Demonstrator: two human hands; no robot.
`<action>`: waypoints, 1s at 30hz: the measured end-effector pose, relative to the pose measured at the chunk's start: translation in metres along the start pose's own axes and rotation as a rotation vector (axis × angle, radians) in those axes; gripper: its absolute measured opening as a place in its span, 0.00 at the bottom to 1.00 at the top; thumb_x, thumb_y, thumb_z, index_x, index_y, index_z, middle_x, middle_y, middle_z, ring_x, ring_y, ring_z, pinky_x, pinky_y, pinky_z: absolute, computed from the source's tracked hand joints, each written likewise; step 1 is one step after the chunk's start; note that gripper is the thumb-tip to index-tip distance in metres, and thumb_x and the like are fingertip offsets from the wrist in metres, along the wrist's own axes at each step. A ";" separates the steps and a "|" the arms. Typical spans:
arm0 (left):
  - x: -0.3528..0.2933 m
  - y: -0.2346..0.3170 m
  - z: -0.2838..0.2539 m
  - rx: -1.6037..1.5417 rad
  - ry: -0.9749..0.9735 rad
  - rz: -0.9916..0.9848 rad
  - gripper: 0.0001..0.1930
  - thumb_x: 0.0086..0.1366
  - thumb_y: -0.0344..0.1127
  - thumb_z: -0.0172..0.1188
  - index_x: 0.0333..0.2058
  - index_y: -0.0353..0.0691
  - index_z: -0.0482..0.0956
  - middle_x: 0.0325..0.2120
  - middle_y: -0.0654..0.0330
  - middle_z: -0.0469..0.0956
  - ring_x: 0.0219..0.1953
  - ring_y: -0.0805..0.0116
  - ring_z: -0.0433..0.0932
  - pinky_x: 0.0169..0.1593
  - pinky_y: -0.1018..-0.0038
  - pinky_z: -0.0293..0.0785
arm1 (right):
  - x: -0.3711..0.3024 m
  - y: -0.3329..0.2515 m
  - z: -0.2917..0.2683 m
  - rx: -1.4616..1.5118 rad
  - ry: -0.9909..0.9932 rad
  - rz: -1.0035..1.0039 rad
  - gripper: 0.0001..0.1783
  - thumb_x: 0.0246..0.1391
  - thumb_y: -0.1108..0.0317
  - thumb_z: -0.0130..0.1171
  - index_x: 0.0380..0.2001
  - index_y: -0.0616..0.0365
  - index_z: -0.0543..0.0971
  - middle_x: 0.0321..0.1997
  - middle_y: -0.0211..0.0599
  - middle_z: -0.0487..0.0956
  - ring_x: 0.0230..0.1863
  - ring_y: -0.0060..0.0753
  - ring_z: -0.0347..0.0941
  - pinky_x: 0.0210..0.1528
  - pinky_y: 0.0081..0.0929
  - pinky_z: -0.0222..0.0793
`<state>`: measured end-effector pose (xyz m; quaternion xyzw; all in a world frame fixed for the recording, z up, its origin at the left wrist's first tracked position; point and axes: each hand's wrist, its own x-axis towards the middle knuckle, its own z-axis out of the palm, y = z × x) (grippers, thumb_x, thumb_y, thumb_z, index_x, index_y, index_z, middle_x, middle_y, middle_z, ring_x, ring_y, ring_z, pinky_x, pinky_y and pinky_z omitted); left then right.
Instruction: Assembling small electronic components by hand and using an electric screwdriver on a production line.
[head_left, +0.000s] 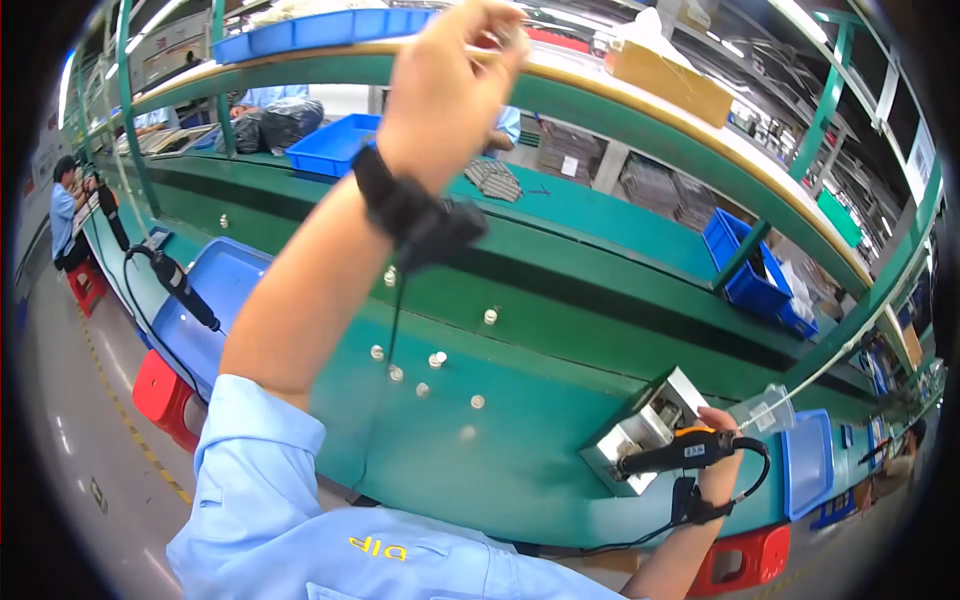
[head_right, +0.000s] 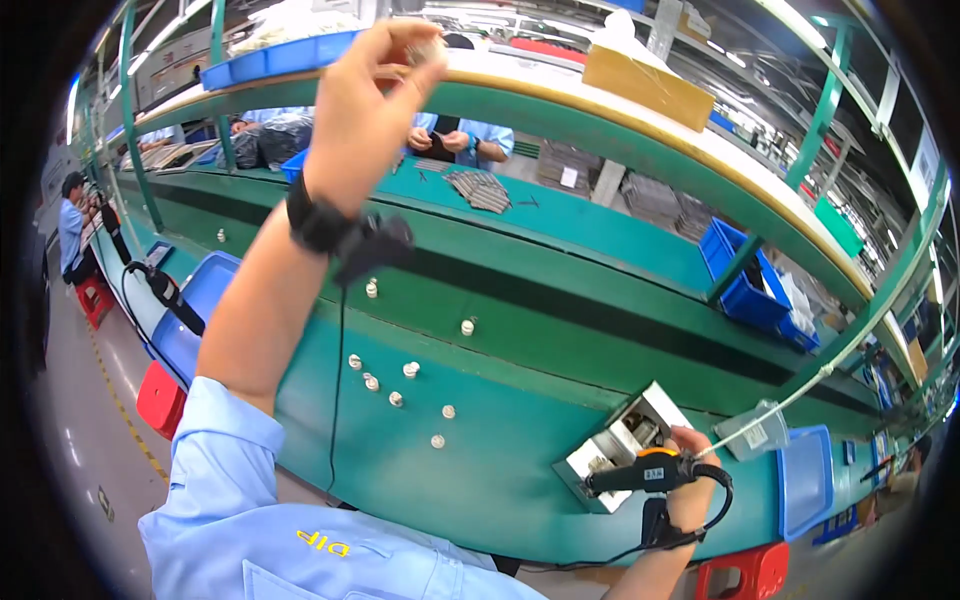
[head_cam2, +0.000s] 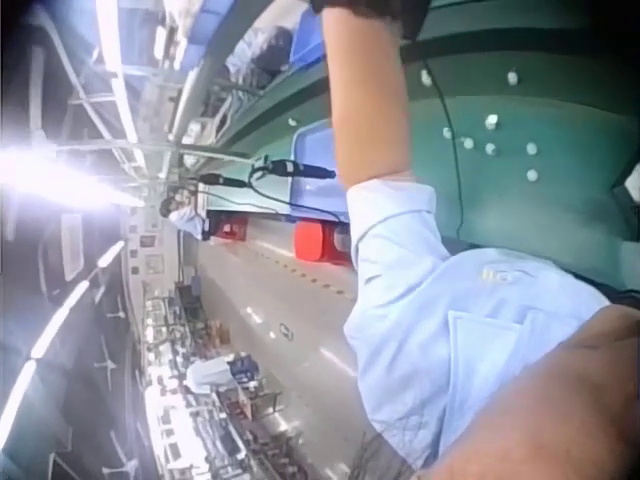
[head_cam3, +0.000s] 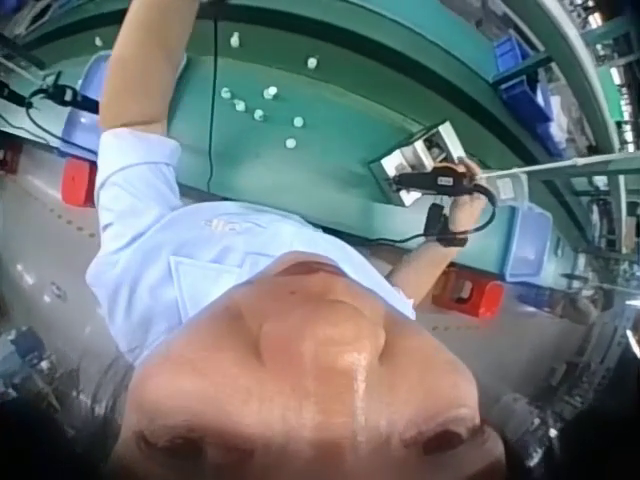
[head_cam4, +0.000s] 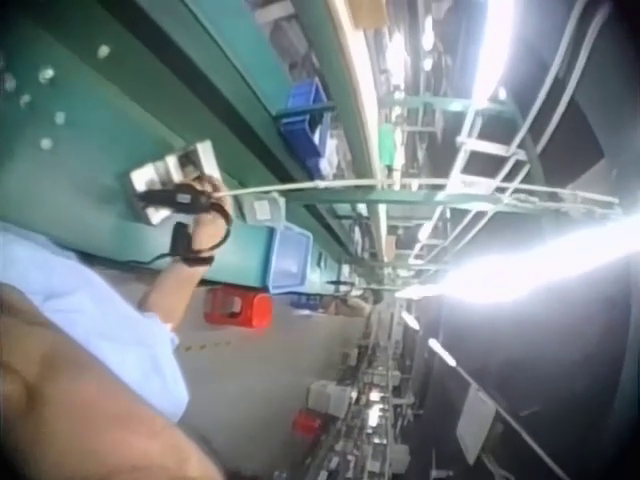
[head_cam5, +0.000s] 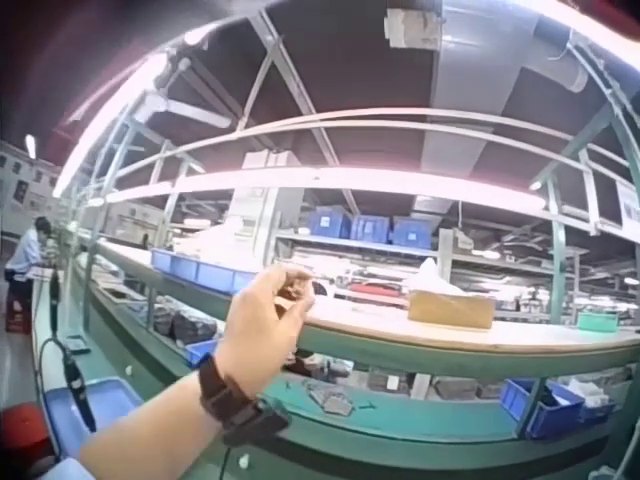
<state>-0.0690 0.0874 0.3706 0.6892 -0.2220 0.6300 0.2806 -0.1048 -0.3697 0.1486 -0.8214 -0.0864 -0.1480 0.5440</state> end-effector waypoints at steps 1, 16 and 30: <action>0.019 -0.022 -0.013 0.081 -0.013 -0.109 0.12 0.59 0.33 0.63 0.41 0.39 0.79 0.33 0.57 0.80 0.37 0.64 0.78 0.39 0.71 0.74 | -0.003 0.000 -0.003 0.010 -0.009 -0.014 0.10 0.56 0.73 0.55 0.42 0.61 0.78 0.40 0.40 0.78 0.44 0.31 0.75 0.45 0.26 0.72; 0.075 -0.172 -0.037 0.590 -0.327 -0.204 0.15 0.54 0.37 0.66 0.39 0.38 0.80 0.30 0.52 0.82 0.33 0.56 0.81 0.40 0.67 0.76 | -0.036 -0.057 0.036 0.359 -0.192 -0.250 0.44 0.42 0.60 0.68 0.62 0.62 0.61 0.53 0.51 0.74 0.51 0.39 0.73 0.56 0.36 0.69; -0.241 -0.065 0.134 0.104 -1.206 -0.387 0.20 0.53 0.40 0.68 0.45 0.43 0.80 0.43 0.47 0.76 0.53 0.51 0.74 0.52 0.60 0.73 | -0.064 -0.024 0.071 0.712 -0.120 -0.445 0.44 0.56 0.30 0.47 0.58 0.62 0.64 0.38 0.51 0.74 0.28 0.37 0.73 0.31 0.30 0.74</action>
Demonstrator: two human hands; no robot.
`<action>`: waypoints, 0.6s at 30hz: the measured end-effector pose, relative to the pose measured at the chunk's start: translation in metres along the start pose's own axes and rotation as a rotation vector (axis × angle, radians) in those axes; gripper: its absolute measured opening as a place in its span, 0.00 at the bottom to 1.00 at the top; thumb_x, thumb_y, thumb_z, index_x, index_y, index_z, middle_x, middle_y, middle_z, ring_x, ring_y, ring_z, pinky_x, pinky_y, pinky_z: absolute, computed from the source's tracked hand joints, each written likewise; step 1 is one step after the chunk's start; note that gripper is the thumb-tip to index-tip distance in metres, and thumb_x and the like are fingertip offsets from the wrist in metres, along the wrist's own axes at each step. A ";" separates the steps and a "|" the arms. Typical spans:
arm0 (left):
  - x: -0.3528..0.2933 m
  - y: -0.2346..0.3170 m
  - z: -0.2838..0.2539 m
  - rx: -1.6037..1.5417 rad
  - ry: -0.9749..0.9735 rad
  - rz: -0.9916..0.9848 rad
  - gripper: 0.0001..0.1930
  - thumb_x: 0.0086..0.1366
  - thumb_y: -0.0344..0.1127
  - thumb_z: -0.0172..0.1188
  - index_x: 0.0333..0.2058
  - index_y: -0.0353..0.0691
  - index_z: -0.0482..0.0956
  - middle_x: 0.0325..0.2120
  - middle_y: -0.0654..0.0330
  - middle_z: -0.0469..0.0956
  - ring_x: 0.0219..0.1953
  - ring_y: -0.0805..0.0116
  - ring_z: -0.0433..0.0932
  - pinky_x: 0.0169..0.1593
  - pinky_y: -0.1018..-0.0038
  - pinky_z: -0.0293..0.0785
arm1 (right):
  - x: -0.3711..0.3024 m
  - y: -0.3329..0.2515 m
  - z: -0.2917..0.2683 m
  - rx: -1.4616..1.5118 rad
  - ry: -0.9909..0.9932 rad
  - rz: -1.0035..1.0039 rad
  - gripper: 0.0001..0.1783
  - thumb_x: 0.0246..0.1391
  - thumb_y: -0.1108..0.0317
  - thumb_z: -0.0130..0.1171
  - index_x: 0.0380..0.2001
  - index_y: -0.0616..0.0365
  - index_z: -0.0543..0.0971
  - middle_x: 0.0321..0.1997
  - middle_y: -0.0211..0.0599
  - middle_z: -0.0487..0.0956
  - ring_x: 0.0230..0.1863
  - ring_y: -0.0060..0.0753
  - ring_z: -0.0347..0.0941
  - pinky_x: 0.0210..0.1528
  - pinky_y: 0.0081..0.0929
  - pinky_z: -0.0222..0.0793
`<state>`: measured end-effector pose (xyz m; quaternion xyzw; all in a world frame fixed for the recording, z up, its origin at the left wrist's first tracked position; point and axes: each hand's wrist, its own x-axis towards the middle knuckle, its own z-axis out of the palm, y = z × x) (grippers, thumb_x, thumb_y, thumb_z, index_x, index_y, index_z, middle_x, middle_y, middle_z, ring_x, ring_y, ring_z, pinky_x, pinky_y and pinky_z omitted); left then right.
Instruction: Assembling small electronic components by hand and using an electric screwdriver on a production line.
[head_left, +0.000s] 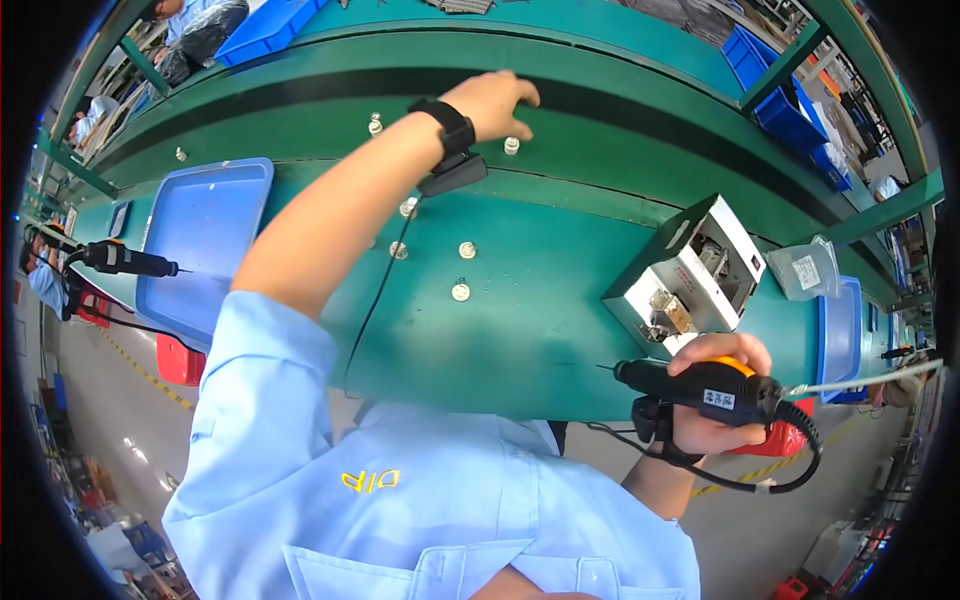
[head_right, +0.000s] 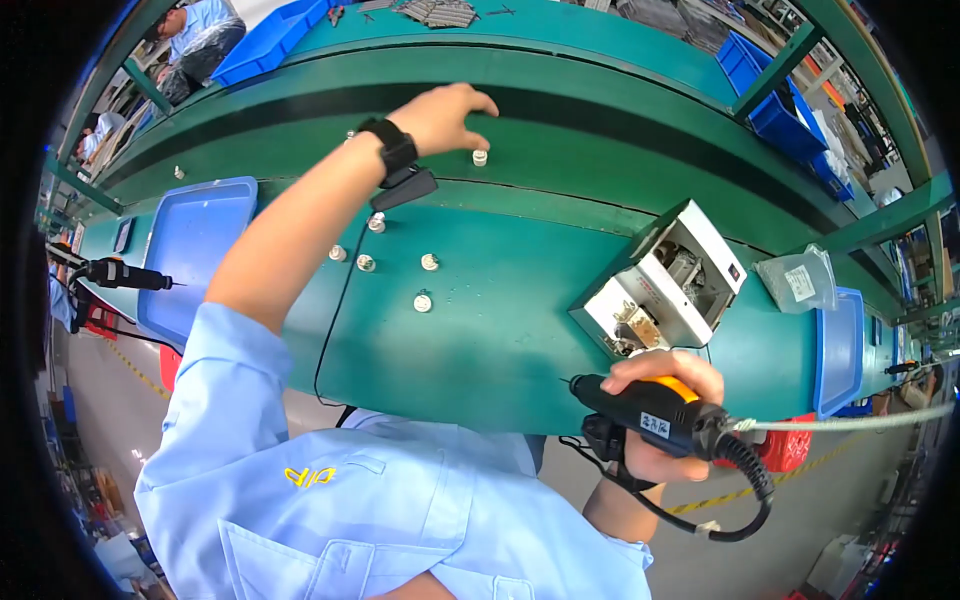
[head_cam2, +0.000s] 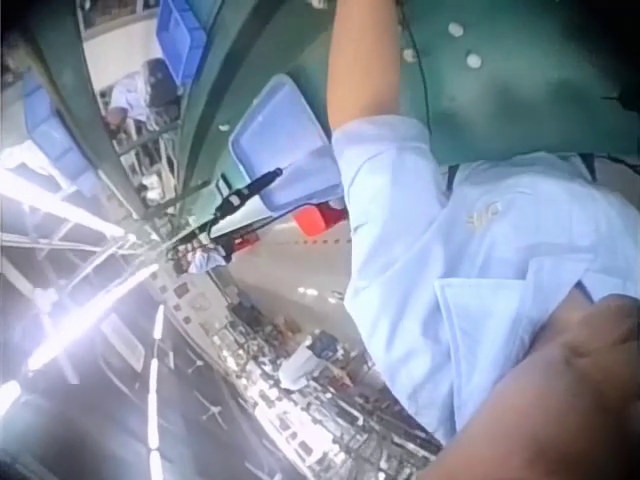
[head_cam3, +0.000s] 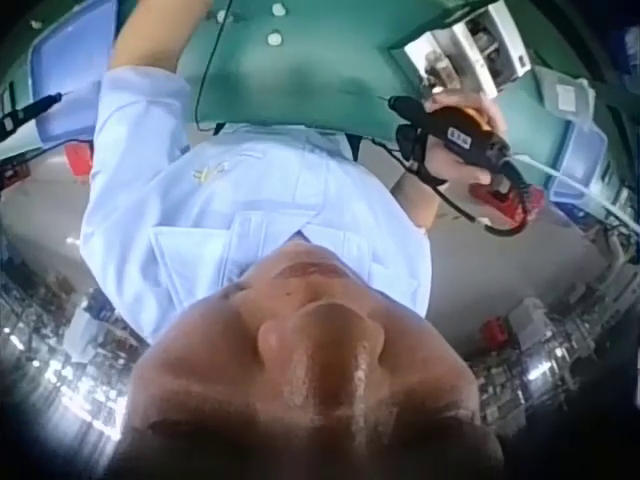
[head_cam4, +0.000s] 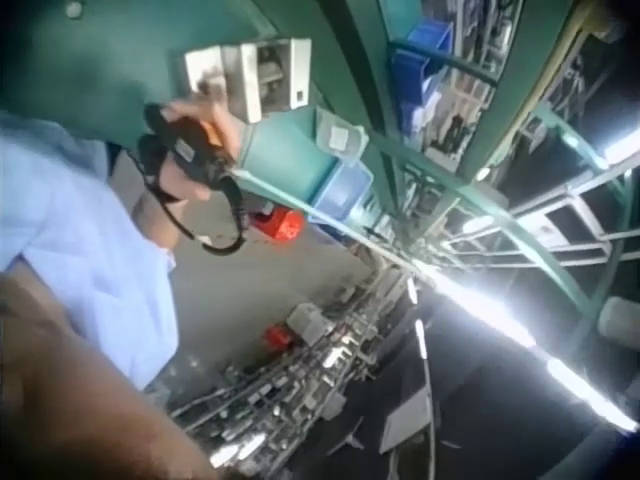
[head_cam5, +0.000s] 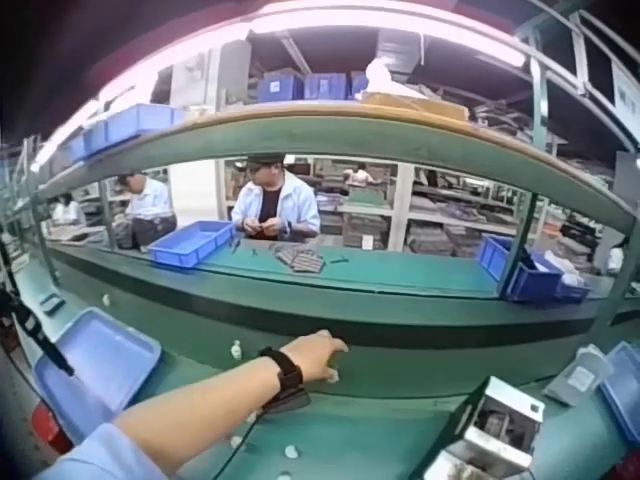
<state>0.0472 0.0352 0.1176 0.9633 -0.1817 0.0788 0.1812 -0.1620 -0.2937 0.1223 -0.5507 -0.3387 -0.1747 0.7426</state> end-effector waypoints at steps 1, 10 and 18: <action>0.005 -0.012 0.026 -0.009 -0.003 0.002 0.20 0.53 0.40 0.68 0.45 0.43 0.80 0.43 0.47 0.76 0.53 0.51 0.74 0.52 0.60 0.73 | -0.005 0.002 -0.002 -0.008 0.000 0.006 0.44 0.56 0.30 0.47 0.58 0.62 0.64 0.38 0.51 0.74 0.28 0.37 0.73 0.31 0.30 0.74; 0.023 -0.020 0.075 -0.044 -0.202 0.001 0.12 0.55 0.31 0.62 0.39 0.42 0.81 0.32 0.51 0.80 0.40 0.51 0.79 0.45 0.59 0.75 | -0.031 0.008 0.000 -0.109 0.103 0.035 0.42 0.55 0.33 0.50 0.58 0.59 0.65 0.41 0.53 0.73 0.29 0.40 0.73 0.29 0.31 0.74; -0.140 0.120 0.050 -0.525 -0.346 0.163 0.10 0.53 0.29 0.65 0.35 0.39 0.78 0.34 0.52 0.76 0.35 0.50 0.78 0.40 0.61 0.76 | -0.029 0.022 -0.003 0.030 0.105 0.033 0.45 0.55 0.40 0.55 0.68 0.55 0.56 0.47 0.59 0.73 0.31 0.44 0.74 0.31 0.32 0.74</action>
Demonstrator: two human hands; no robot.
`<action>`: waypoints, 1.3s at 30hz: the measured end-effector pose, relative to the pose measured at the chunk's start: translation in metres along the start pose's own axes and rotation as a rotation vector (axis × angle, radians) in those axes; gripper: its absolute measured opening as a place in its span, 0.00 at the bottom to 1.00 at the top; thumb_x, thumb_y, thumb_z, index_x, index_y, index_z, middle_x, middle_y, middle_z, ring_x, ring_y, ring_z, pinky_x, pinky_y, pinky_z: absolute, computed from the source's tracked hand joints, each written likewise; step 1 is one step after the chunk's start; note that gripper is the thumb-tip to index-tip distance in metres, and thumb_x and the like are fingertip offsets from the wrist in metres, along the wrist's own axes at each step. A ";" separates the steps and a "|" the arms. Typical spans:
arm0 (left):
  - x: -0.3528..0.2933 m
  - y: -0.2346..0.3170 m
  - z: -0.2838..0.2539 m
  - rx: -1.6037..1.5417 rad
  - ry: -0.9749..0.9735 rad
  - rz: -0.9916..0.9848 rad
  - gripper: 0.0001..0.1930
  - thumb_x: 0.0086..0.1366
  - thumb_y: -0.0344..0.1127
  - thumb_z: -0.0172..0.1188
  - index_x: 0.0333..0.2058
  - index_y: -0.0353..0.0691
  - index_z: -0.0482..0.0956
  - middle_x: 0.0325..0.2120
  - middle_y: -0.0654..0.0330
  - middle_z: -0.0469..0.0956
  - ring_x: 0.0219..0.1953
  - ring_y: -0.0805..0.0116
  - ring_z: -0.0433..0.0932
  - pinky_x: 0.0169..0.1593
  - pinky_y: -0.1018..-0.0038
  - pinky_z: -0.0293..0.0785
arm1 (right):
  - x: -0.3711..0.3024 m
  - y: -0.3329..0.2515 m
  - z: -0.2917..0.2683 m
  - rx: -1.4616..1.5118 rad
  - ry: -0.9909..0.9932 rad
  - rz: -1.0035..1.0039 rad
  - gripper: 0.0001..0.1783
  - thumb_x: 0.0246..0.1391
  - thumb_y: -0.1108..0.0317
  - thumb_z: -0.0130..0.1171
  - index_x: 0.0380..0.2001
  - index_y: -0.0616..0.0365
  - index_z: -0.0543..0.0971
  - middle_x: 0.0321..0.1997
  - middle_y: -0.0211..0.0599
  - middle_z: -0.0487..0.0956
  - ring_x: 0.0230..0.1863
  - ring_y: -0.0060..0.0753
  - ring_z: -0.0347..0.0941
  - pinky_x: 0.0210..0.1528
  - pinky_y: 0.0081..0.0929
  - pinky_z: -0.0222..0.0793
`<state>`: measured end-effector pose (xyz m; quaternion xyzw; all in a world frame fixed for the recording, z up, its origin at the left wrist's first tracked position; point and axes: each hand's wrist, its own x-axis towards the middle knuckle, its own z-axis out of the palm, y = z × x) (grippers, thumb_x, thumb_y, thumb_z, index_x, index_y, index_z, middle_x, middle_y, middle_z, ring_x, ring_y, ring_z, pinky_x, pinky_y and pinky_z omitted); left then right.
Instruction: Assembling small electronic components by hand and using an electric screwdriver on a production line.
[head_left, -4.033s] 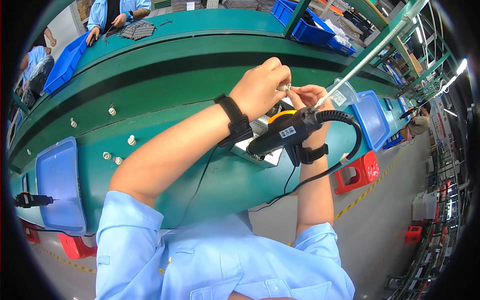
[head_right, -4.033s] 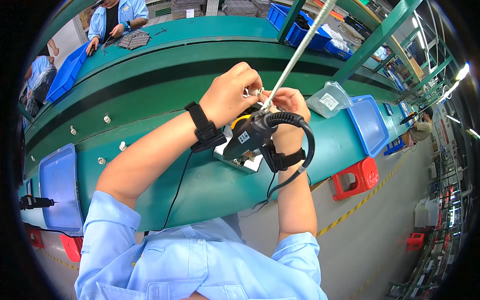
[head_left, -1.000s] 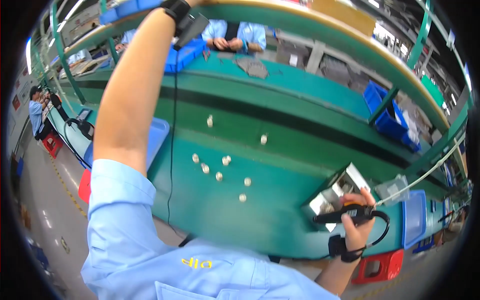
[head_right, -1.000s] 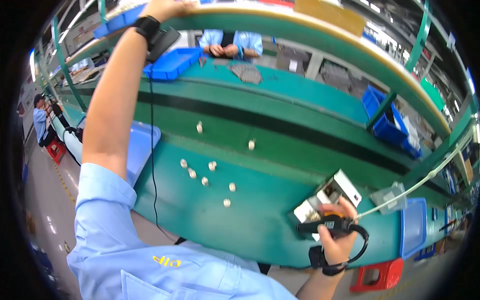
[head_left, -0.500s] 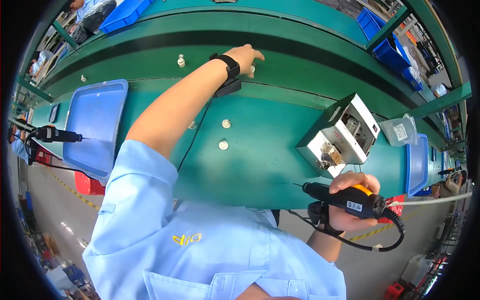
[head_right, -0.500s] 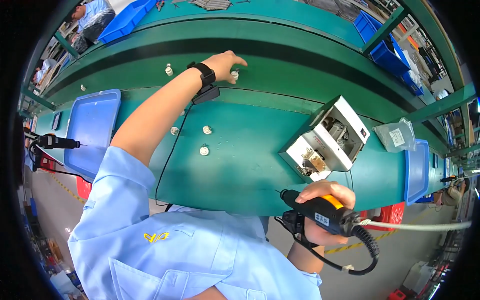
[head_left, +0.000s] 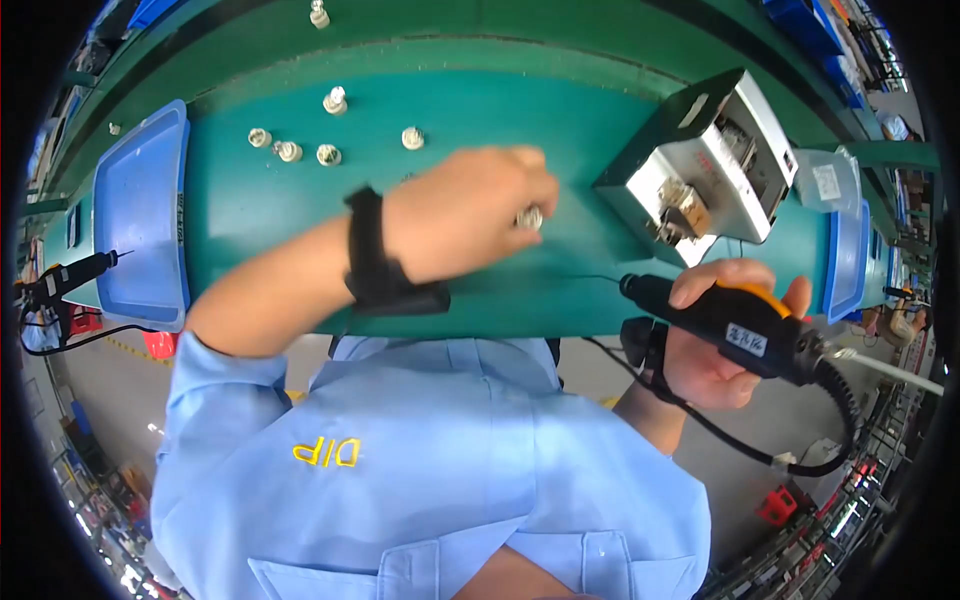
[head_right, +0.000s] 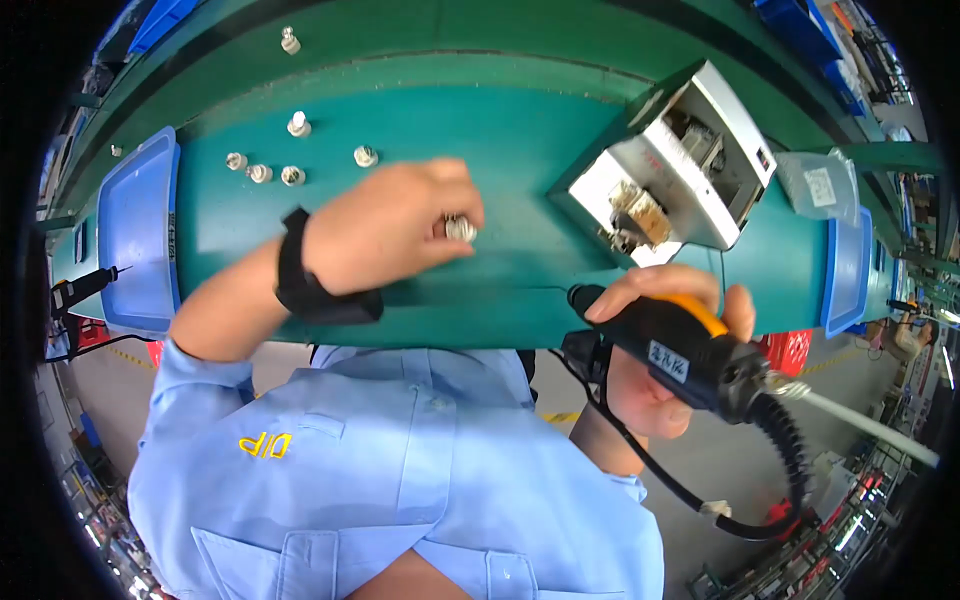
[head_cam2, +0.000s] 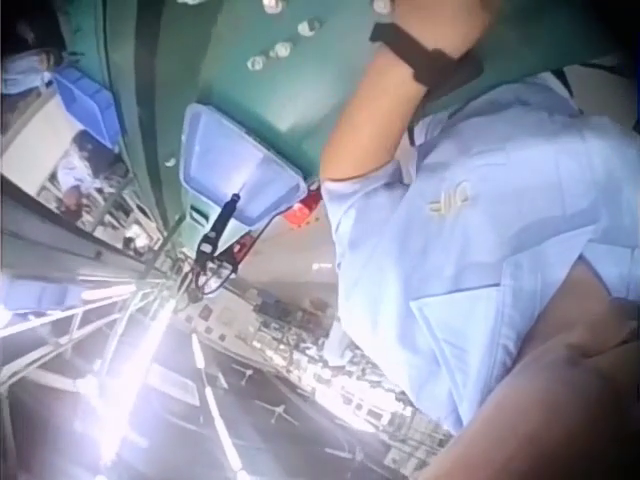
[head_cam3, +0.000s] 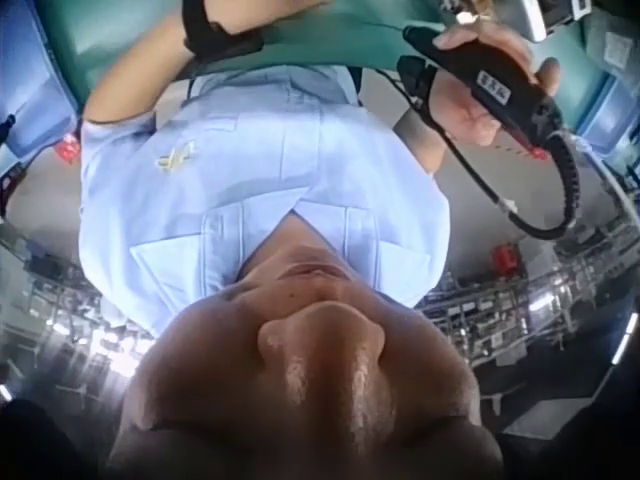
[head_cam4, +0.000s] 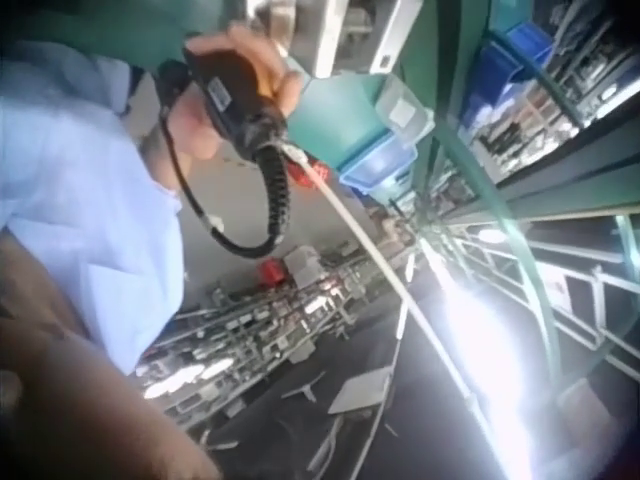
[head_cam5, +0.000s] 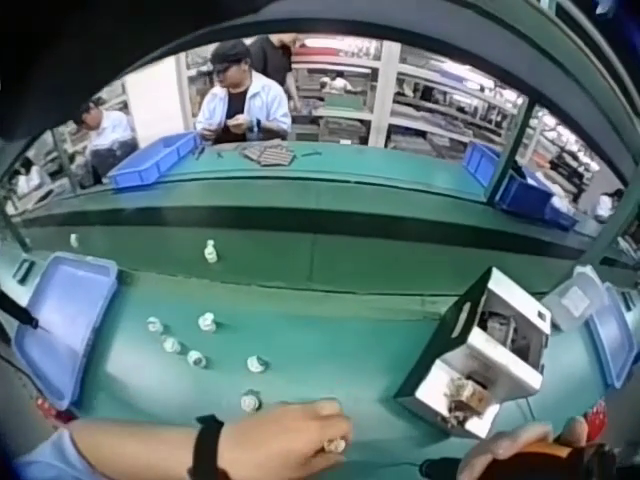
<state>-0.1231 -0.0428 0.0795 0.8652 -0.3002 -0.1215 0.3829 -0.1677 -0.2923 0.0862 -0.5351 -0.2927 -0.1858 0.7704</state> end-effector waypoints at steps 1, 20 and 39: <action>-0.007 -0.004 0.015 -0.014 -0.012 -0.007 0.10 0.53 0.29 0.65 0.35 0.39 0.78 0.34 0.52 0.76 0.35 0.50 0.78 0.40 0.61 0.76 | 0.001 -0.001 0.001 0.030 -0.017 -0.007 0.46 0.55 0.40 0.55 0.69 0.54 0.54 0.48 0.60 0.72 0.31 0.44 0.74 0.32 0.32 0.74; -0.021 -0.031 0.071 -0.221 0.133 -0.048 0.11 0.55 0.27 0.67 0.37 0.39 0.78 0.33 0.59 0.75 0.32 0.62 0.79 0.36 0.69 0.76 | 0.000 -0.032 -0.017 -0.118 0.044 0.135 0.28 0.56 0.49 0.60 0.48 0.58 0.65 0.23 0.35 0.73 0.19 0.27 0.67 0.25 0.28 0.63; -0.007 -0.024 0.098 -0.478 0.170 -0.043 0.08 0.62 0.21 0.58 0.39 0.35 0.80 0.34 0.56 0.76 0.31 0.65 0.78 0.35 0.73 0.75 | 0.070 -0.030 -0.039 -0.156 -0.174 0.071 0.21 0.58 0.51 0.53 0.46 0.56 0.70 0.20 0.26 0.68 0.17 0.19 0.61 0.25 0.23 0.56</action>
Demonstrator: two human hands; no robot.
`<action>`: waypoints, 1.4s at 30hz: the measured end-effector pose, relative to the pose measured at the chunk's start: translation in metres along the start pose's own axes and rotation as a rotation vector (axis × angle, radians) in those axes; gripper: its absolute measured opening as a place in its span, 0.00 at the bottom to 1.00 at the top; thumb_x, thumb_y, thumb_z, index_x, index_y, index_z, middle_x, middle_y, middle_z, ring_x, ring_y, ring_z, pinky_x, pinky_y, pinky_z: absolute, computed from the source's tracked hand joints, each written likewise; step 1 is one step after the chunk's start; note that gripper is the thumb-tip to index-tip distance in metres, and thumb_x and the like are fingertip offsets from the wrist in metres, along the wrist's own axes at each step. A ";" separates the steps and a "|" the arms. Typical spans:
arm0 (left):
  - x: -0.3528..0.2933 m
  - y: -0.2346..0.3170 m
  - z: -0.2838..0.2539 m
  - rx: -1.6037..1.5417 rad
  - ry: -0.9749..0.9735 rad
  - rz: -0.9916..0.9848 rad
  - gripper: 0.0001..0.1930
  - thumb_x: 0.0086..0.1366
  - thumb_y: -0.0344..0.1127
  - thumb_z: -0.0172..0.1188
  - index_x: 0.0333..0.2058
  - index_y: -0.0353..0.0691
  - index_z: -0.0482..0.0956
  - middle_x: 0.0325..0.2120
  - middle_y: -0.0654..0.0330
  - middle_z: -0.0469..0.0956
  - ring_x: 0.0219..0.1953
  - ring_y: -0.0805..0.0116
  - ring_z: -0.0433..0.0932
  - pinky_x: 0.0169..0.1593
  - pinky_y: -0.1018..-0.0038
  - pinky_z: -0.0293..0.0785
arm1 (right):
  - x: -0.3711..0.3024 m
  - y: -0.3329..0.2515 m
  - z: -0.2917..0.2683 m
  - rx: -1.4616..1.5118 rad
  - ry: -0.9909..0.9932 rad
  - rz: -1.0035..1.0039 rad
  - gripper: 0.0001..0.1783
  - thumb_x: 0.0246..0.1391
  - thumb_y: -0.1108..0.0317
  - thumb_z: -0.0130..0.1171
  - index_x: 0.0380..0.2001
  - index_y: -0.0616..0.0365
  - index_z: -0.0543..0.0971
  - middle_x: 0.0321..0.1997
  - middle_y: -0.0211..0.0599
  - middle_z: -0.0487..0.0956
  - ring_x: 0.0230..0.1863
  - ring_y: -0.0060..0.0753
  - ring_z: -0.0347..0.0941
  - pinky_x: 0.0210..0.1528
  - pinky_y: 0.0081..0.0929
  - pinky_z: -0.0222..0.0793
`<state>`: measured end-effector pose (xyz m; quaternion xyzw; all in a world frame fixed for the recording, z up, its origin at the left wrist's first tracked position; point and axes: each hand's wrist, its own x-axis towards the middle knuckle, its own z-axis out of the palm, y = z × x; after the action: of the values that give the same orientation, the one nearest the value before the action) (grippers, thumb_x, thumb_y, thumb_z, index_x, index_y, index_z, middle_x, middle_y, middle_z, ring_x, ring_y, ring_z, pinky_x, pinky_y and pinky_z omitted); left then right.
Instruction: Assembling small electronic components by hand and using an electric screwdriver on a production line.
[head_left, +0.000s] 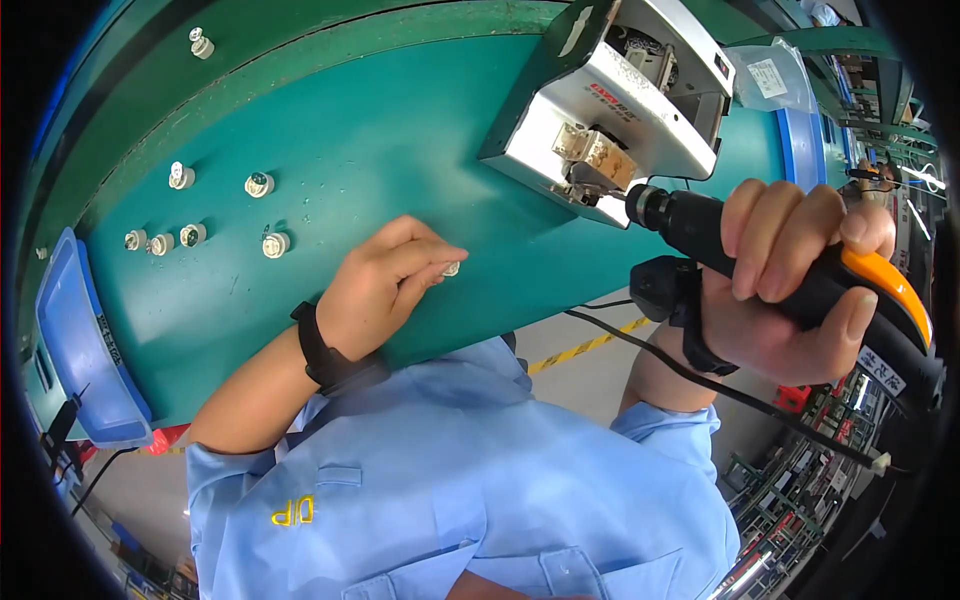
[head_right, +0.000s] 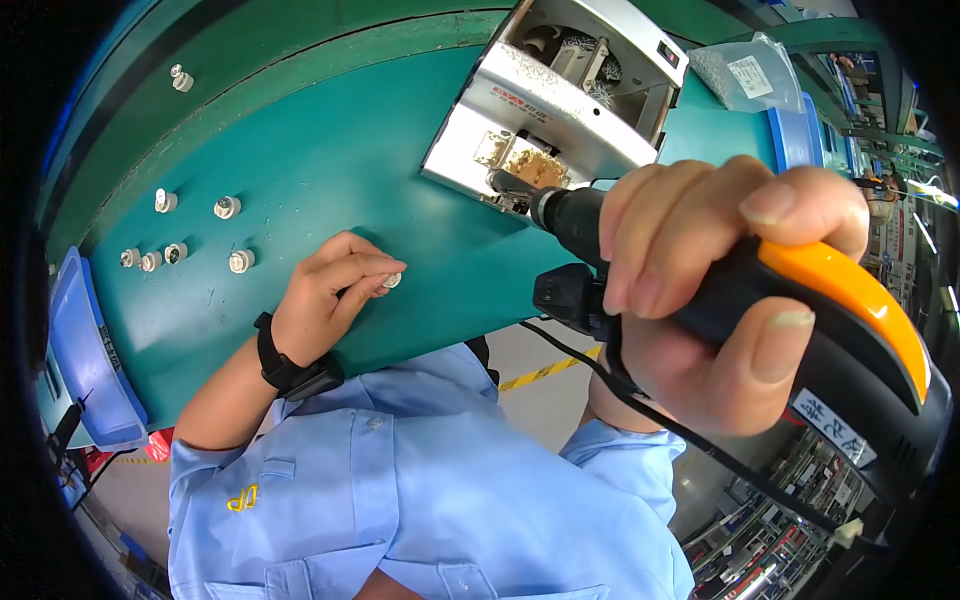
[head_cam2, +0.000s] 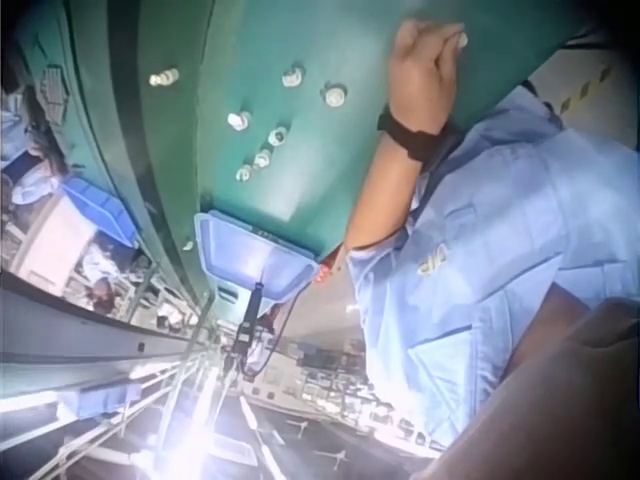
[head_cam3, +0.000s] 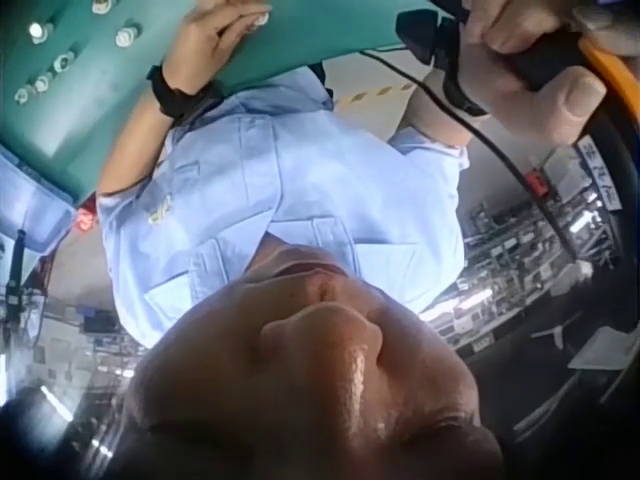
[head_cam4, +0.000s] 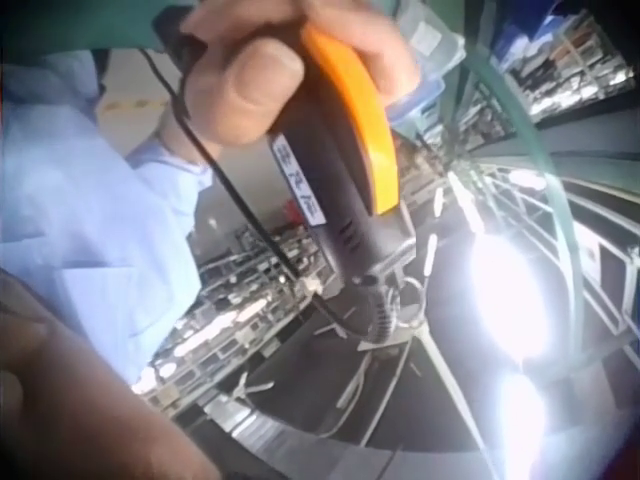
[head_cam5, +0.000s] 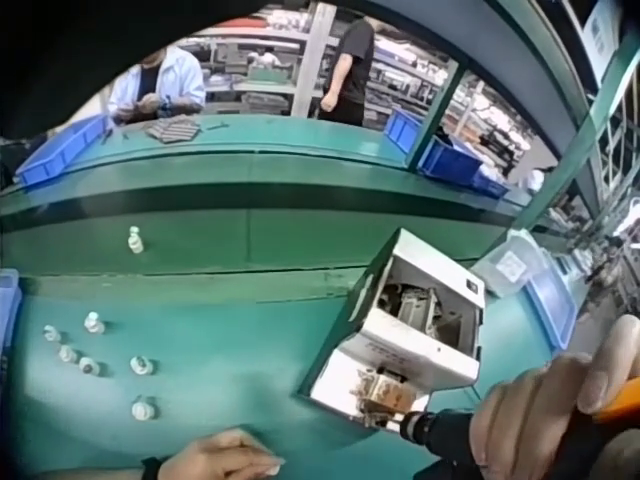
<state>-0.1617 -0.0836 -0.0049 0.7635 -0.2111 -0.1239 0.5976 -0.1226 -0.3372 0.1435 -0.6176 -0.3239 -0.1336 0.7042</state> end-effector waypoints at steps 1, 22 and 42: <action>0.000 0.000 0.000 0.010 0.000 0.027 0.08 0.62 0.20 0.58 0.40 0.35 0.80 0.34 0.56 0.76 0.31 0.65 0.79 0.35 0.73 0.75 | 0.004 0.000 -0.003 0.023 -0.077 0.021 0.21 0.58 0.51 0.53 0.46 0.56 0.70 0.19 0.26 0.68 0.17 0.19 0.62 0.25 0.23 0.56; 0.001 -0.007 0.002 0.010 0.010 0.011 0.10 0.53 0.24 0.66 0.36 0.36 0.80 0.33 0.57 0.76 0.30 0.61 0.78 0.35 0.69 0.76 | -0.009 0.010 0.058 0.277 0.022 0.247 0.26 0.62 0.45 0.51 0.45 0.59 0.68 0.20 0.25 0.66 0.19 0.17 0.61 0.27 0.20 0.56; -0.002 -0.015 0.000 0.000 0.015 0.080 0.12 0.54 0.24 0.67 0.39 0.37 0.80 0.34 0.58 0.76 0.31 0.64 0.78 0.33 0.72 0.75 | -0.021 0.034 0.085 0.097 -0.230 0.166 0.23 0.63 0.48 0.52 0.43 0.58 0.64 0.19 0.30 0.68 0.16 0.23 0.64 0.22 0.22 0.60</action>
<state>-0.1608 -0.0797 -0.0198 0.7552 -0.2370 -0.0939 0.6039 -0.1437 -0.2535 0.1062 -0.6188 -0.3561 0.0125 0.7001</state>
